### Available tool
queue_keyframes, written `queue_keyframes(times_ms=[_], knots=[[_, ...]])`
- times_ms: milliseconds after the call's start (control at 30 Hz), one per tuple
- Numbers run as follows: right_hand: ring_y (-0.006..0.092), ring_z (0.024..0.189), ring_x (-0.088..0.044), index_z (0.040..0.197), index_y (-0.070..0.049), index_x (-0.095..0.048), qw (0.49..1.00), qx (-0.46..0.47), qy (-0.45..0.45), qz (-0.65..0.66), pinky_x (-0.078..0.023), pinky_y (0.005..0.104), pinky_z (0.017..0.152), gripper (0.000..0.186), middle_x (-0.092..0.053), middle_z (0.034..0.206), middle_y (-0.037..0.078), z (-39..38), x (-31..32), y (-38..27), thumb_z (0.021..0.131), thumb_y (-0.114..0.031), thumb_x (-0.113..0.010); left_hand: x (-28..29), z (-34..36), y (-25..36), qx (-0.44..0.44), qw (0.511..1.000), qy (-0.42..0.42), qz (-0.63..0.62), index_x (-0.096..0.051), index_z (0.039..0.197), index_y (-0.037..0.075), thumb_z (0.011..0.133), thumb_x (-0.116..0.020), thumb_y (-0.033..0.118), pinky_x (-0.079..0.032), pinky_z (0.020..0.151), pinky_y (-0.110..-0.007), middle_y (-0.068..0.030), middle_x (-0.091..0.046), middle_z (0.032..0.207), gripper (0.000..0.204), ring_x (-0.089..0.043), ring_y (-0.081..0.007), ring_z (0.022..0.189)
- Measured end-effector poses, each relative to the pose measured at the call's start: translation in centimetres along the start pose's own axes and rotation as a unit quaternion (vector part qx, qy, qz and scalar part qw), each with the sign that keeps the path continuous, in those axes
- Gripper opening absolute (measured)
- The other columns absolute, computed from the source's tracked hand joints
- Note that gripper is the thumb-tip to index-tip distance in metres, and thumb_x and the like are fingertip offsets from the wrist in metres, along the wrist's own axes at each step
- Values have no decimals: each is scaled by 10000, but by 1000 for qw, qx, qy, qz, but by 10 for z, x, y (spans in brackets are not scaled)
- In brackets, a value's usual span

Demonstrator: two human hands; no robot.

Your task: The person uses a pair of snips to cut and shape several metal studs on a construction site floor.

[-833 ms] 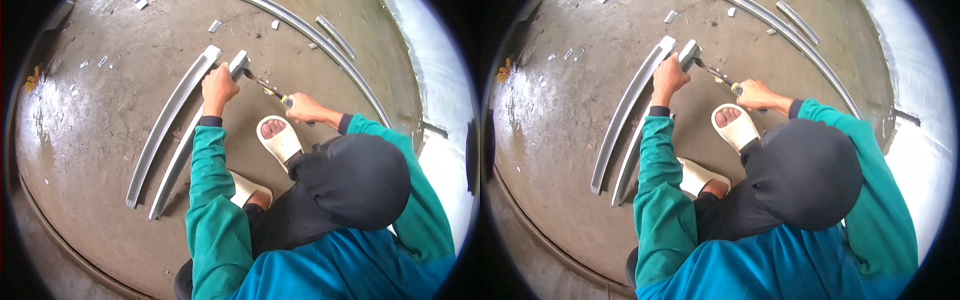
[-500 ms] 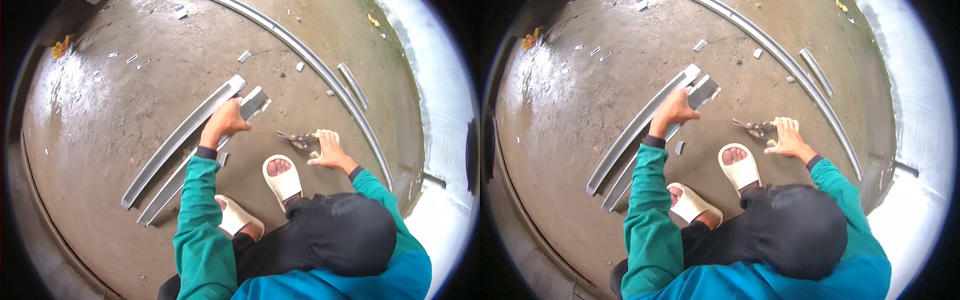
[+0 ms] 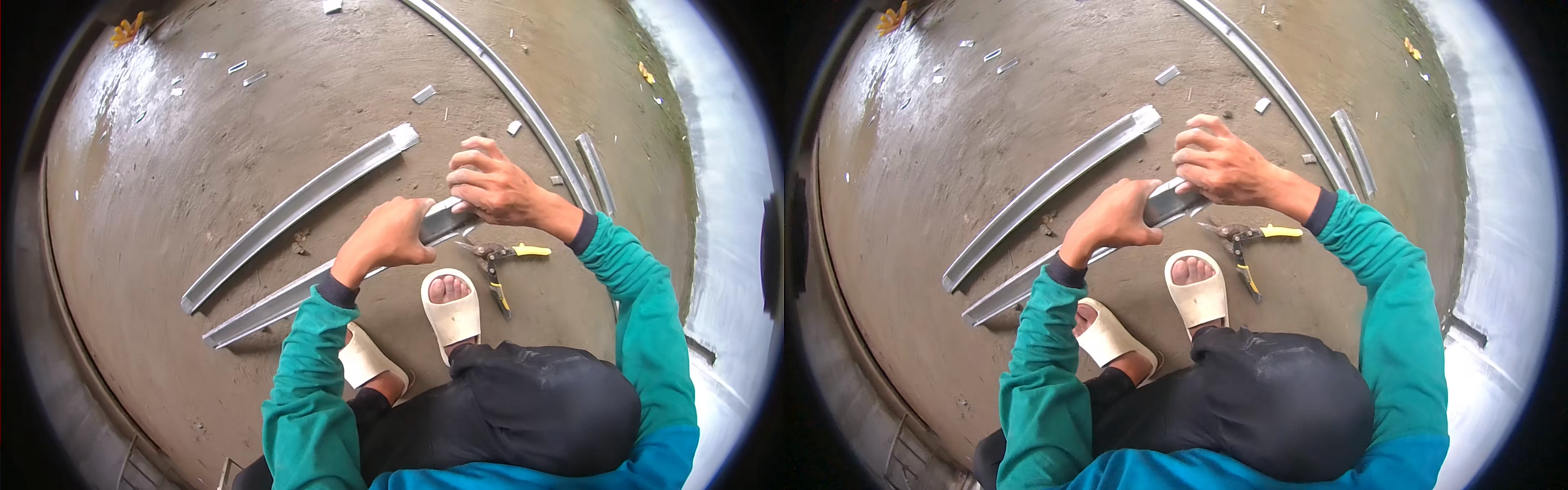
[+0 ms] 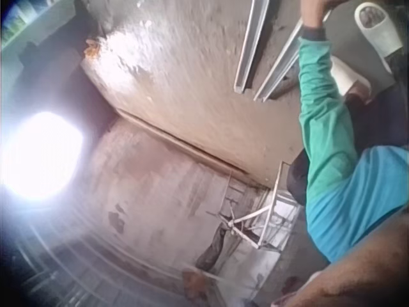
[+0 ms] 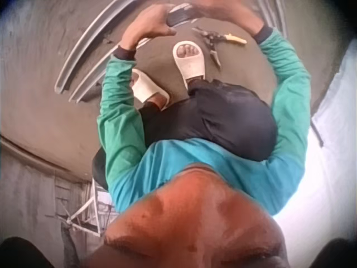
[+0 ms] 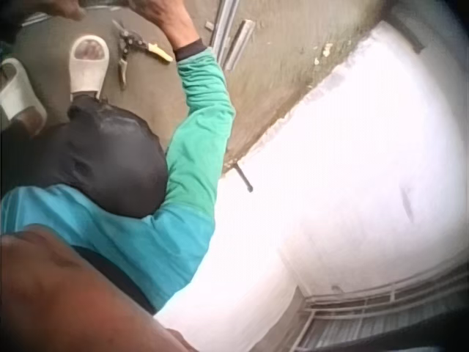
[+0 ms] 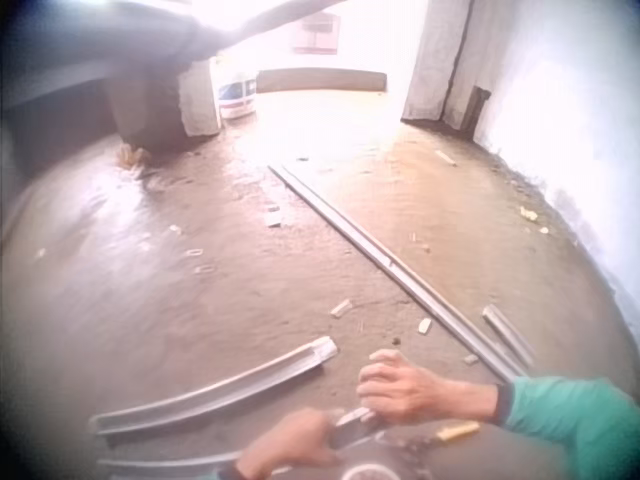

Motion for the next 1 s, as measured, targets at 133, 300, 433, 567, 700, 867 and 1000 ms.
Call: queue_keyframes(times_ms=[133, 300, 433, 567, 700, 867, 1000], knots=[[187, 1001, -577, 806, -78, -617, 985, -110, -67, 117, -295, 505, 1029, 150, -603, 858, 10, -6, -8, 3, 819, -204, -697, -6, -7, 4, 5, 1000, -12, 29, -628, 985, -30, 585, -727, 188, -514, 725, -464, -246, -647, 783, 465, -638, -427, 788], [196, 806, -593, 719, -42, -662, 922, -219, -127, 294, -389, 384, 872, 412, -573, 692, 77, -16, -27, 19, 931, -393, -616, -14, -14, 11, -20, 999, -4, 41, -621, 1034, -30, 585, -740, 198, -512, 701, -479, -242, -644, 768, 517, -635, -431, 771], [53, 651, -342, 592, -35, -496, 712, -391, -263, 520, -327, 266, 640, 504, -374, 593, -72, -31, -46, 25, 970, -349, -606, -18, -16, 24, -23, 998, -13, 56, -614, 942, -23, 600, -766, 173, -515, 688, -495, -236, -641, 746, 423, -637, -435, 766], [59, 690, -469, 710, -34, -633, 661, -343, -350, 568, -411, 292, 649, 420, -544, 683, -56, -40, -54, 29, 976, -358, -599, -23, -16, 26, -50, 998, -9, 45, -601, 1044, -32, 595, -750, 207, -505, 687, -479, -242, -630, 753, 530, -628, -435, 767], [139, 911, -648, 1029, -5, -695, 696, -488, -49, 524, -500, 300, 852, 446, -698, 974, 78, -51, -23, 56, 975, -431, -574, 8, -15, 13, 26, 996, 14, 86, -597, 974, -28, 592, -736, 208, -497, 681, -473, -246, -622, 742, 470, -623, -432, 757], [120, 831, -615, 947, 42, -712, 595, -534, 131, 587, -483, 281, 769, 492, -692, 885, 68, -74, -41, -26, 945, -442, -629, 28, -10, 21, 68, 993, 45, 86, -623, 992, -36, 581, -739, 228, -499, 706, -438, -235, -622, 726, 501, -632, -401, 747], [70, 804, -584, 912, 50, -719, 562, -557, 222, 570, -470, 249, 745, 407, -695, 841, 37, -56, -51, -43, 928, -354, -680, 30, -12, 18, 102, 990, 31, 89, -632, 1055, -50, 589, -747, 241, -507, 715, -417, -226, -637, 729, 561, -643, -379, 731]])
Point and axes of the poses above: each hand's wrist, its own z-axis towards the middle knuckle, its own x-axis out of the back of the hand, y = z × x, the point moved 6 cm from there along z, towards the middle knuckle
